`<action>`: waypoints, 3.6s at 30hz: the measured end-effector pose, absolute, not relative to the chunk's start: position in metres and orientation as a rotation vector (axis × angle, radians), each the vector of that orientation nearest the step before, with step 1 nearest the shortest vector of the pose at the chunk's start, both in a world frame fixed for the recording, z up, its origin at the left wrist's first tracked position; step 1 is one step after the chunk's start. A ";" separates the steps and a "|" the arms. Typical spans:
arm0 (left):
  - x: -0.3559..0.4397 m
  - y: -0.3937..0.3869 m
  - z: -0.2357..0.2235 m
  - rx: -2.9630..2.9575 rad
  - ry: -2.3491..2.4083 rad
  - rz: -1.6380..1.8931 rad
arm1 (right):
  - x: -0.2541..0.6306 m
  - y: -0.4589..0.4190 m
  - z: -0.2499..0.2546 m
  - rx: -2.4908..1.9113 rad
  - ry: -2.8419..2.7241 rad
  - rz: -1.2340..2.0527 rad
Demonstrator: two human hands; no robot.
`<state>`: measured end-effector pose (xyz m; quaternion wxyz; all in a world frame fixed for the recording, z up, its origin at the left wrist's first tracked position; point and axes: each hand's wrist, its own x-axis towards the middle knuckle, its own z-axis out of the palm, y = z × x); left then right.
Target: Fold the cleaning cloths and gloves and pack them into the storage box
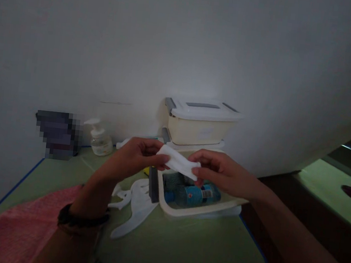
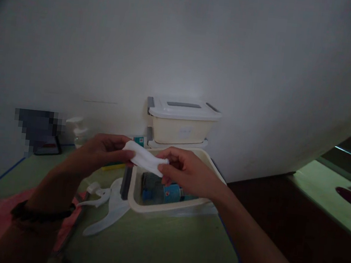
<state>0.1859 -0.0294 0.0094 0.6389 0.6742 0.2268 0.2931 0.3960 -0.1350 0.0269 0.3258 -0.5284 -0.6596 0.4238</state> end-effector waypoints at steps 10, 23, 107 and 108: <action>0.203 -0.039 -0.002 2.054 0.802 0.794 | 0.398 -0.104 0.019 -1.399 -1.908 0.825; 0.195 -0.028 -0.008 2.152 0.671 0.770 | 0.393 -0.087 0.017 -1.442 -1.986 0.849; 0.223 -0.018 -0.030 2.527 0.619 0.526 | 0.441 -0.085 -0.001 -1.607 -2.530 0.485; 0.223 -0.018 -0.029 2.528 0.631 0.504 | 0.439 -0.085 -0.002 -1.586 -2.541 0.486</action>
